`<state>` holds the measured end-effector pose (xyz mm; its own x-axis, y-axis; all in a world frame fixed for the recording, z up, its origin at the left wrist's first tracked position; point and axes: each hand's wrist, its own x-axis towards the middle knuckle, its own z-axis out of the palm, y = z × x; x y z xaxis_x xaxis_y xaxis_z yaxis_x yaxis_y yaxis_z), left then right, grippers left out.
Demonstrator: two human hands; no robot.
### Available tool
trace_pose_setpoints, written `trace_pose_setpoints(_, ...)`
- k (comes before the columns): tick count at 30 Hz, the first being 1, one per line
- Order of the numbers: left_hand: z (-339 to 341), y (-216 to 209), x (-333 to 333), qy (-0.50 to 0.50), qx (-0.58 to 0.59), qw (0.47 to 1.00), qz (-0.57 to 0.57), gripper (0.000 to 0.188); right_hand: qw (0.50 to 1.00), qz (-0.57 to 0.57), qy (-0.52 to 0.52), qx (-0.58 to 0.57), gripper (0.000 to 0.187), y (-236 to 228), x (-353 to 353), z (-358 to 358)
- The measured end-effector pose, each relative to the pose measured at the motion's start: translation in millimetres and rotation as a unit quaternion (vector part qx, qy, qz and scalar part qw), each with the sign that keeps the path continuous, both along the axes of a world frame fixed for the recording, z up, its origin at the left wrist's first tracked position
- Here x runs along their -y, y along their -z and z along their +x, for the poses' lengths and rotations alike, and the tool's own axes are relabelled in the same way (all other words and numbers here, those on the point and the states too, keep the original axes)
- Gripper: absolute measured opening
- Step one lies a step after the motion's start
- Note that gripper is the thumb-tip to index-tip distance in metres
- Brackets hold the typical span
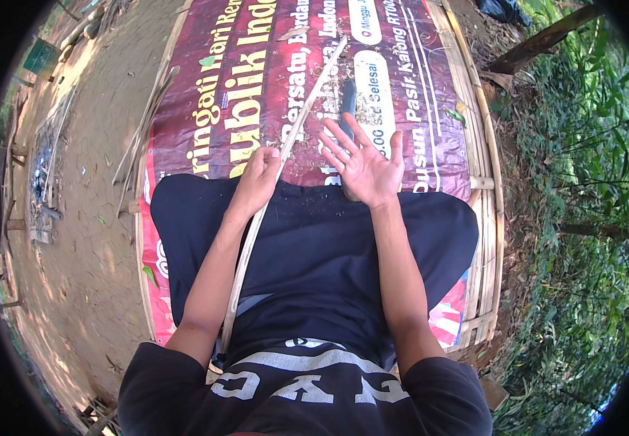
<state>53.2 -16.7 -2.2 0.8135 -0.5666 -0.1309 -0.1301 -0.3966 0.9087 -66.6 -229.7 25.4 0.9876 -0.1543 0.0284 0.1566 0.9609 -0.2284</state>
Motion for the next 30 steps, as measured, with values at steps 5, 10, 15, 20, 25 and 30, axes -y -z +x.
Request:
trace_pose_setpoints(5,3,5,-7,0.019,0.02,0.996,0.083,0.049,1.0,0.002,-0.008,0.013,0.094,2,-2,1)
trace_pose_setpoints(10,9,-32,-14,0.103,-0.166,0.963,0.187,0.052,0.99,-0.106,0.018,-0.092,0.087,31,23,-4)
trace_pose_setpoints(15,8,-37,-20,0.161,-0.245,0.943,0.159,0.04,0.555,-0.728,0.024,-0.401,0.064,56,23,1)
trace_pose_setpoints(20,9,-21,-22,0.129,-0.278,0.951,0.029,0.026,0.256,-0.883,0.034,-0.391,0.066,74,-7,0)
trace_pose_setpoints(25,12,-27,-19,0.124,-0.379,0.907,-0.135,0.03,0.303,-0.857,-0.004,-0.416,0.063,74,-5,9)
trace_pose_setpoints(30,6,-22,-17,0.096,-0.451,0.855,-0.236,0.046,0.395,-0.801,-0.023,-0.449,0.061,61,8,5)
